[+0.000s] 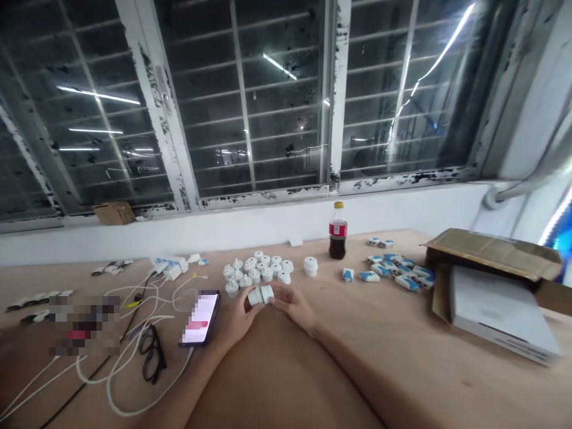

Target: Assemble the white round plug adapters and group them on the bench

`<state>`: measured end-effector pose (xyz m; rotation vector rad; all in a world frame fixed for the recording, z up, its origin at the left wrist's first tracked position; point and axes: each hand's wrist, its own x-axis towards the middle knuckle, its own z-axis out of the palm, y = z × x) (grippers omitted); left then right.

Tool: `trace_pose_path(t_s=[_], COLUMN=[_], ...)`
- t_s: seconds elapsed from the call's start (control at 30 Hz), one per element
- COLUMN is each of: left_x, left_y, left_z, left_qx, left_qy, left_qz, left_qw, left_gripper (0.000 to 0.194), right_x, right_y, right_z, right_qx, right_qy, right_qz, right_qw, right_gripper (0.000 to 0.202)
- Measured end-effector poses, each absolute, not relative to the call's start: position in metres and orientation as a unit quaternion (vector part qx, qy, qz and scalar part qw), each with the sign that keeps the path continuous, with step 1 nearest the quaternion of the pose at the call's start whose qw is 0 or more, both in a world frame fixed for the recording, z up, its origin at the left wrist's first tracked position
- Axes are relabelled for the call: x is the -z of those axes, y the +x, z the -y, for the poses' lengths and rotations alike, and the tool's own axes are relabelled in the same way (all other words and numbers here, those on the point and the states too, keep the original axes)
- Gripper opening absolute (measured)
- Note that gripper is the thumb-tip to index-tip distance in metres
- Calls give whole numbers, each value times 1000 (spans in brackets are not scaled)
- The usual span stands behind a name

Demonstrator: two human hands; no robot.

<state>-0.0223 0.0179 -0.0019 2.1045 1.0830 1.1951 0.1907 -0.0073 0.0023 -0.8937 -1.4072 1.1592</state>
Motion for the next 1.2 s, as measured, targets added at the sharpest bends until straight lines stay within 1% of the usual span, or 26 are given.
trace_pose_path(t_s=[0.17,0.33,0.47,0.63,0.9,1.0,1.1,1.2], left_x=[-3,2,10,12,16,20,21,16], left_y=[-22,-23,-23,-26,-29,-30,-30,-29], left_z=[-15,-19,-23,-27,-35,-38,-38,-33], left_qx=[-439,-449,-457,-436,-412,-408,-412,-420], left_qy=[784,771,760,745,707,712,718,728], left_qz=[-371,-349,-347,-354,-356,-343,-339,-344], left_qw=[236,286,305,360,451,456,446,418], left_gripper=[47,44,45,45,54,55,52,48], right_x=[7,7,5,6,7,8,8,6], right_y=[191,190,187,188,194,198,199,196], right_z=[3,4,7,7,10,10,10,11], right_qx=[-485,-479,-461,-443,-360,-348,-329,-271], right_qy=[-351,-351,-358,-346,-359,-356,-358,-389], right_qz=[598,613,629,648,702,723,738,750], right_qw=[533,521,514,514,499,479,468,461], right_gripper=[49,49,52,56,45,42,42,43])
